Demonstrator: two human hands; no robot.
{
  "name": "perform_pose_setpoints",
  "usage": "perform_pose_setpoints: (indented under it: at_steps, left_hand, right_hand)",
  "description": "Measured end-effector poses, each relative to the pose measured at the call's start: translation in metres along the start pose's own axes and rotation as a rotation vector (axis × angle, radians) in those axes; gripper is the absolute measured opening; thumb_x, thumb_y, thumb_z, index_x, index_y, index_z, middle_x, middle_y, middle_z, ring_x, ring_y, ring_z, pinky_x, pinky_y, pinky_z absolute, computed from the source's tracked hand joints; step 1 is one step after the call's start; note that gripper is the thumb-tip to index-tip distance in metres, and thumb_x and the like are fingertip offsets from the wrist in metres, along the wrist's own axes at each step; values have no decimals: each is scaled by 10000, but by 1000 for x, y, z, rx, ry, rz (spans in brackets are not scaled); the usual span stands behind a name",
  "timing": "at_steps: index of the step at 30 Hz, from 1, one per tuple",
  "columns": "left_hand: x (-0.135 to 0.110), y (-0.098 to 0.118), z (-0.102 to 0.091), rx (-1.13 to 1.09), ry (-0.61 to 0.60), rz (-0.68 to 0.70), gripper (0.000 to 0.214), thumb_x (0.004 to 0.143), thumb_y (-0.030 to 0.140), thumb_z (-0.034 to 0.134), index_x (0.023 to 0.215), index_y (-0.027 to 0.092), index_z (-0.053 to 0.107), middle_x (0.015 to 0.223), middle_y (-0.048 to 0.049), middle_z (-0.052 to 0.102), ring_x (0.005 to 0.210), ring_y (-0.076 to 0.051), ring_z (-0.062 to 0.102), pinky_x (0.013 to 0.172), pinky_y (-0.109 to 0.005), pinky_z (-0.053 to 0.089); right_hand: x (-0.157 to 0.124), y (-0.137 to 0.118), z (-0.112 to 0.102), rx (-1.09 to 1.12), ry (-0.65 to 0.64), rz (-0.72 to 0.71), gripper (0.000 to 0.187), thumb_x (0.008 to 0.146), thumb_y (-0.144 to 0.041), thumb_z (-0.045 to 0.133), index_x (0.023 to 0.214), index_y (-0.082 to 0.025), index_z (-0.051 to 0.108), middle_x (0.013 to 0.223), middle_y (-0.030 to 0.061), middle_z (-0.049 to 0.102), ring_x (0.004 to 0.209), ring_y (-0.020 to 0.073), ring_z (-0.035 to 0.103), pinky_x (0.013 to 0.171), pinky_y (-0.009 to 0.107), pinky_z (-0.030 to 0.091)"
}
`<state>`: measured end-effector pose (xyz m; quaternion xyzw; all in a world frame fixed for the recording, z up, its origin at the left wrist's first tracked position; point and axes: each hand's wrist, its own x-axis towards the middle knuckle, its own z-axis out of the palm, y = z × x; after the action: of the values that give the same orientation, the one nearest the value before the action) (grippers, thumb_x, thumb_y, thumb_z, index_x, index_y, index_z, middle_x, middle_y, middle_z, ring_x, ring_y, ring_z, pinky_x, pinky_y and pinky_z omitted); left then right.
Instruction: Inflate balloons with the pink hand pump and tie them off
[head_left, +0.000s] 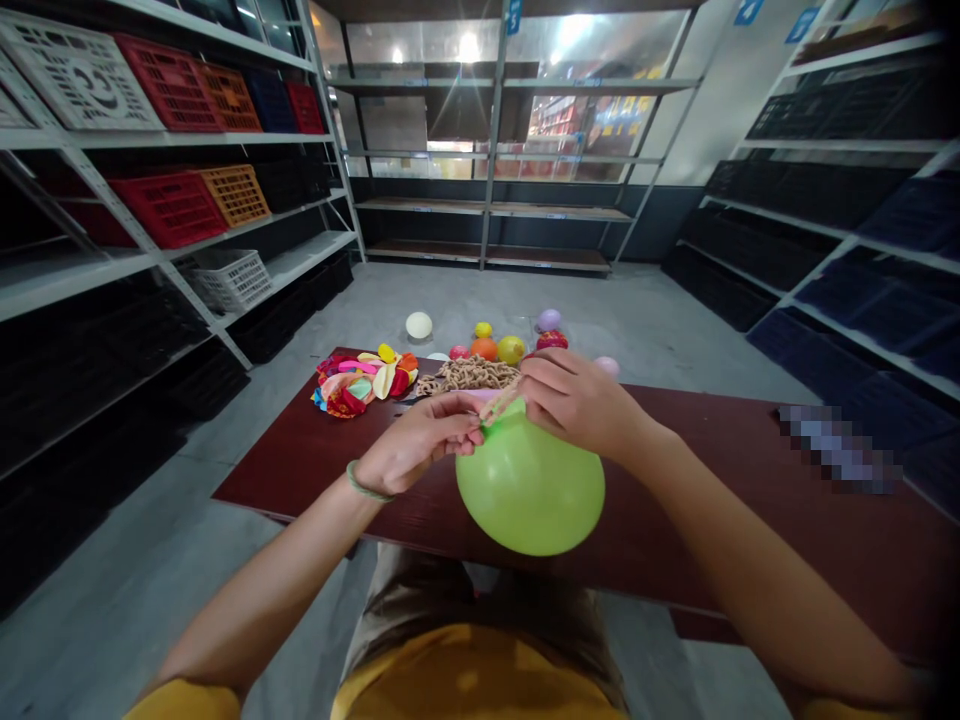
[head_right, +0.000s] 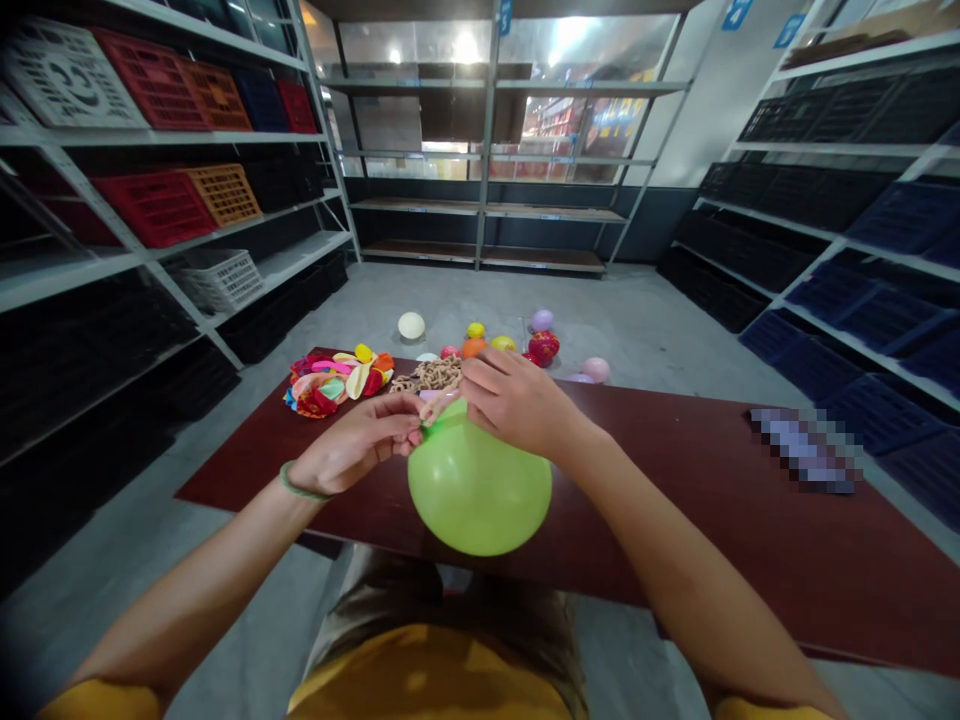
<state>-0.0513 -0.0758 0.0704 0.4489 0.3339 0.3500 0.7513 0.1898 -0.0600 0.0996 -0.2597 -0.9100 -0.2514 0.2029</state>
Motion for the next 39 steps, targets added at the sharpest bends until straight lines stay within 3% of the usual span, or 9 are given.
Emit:
perform_pose_setpoints:
  at_steps: [6,12,18,22,29,33,39]
  left_hand:
    - [-1,4,0,216,-181,-55,102,814,213,713,879,141,683,742,16,589,630,-60,511,621,-196,402]
    - [3,1,-2,414,-279,-33,196,855,331,683,904,141,690,824,-17,623,694,-98,534,672,-248,426]
    - [4,-4,-8,511,-230,4,300,872,447,646,846,148,658,747,-3,578,657,-107,506,641,-247,414]
    - [2,-4,-4,665,-220,86,324,909,462,581,799,162,639,700,-3,555,636,-124,490,603,-247,388]
    - [-3,-10,10,983,-89,335,293,905,419,606,759,175,675,706,-28,635,632,-146,497,613,-267,360]
    - [-3,-13,9,943,12,313,354,940,408,549,698,178,667,678,-40,649,623,-155,536,631,-270,379]
    - [-2,-16,-8,565,-72,131,445,935,535,521,803,143,685,719,-32,625,600,-119,510,584,-243,402]
  right_hand:
    - [9,-3,2,259,35,61,187,907,-124,446,816,-201,591,860,76,616,858,224,528,791,387,501]
    - [20,-12,6,718,-38,332,235,839,-75,476,667,-235,461,726,-1,523,709,158,516,656,303,430]
    - [24,-13,3,991,-209,591,334,929,-267,533,617,-227,421,606,-22,476,578,134,446,510,284,328]
    - [32,-14,-3,1080,-260,613,389,936,-397,570,597,-211,524,598,-22,546,542,109,443,497,269,316]
    - [49,-28,-3,1121,-298,685,460,904,-540,610,602,-194,606,574,-9,584,569,116,506,506,265,337]
    - [46,-31,1,1194,-281,691,421,916,-532,599,652,-207,635,590,-8,625,554,127,543,523,274,380]
    - [27,-20,-1,1118,-243,650,281,971,-385,532,829,-217,707,828,19,735,755,163,659,646,284,487]
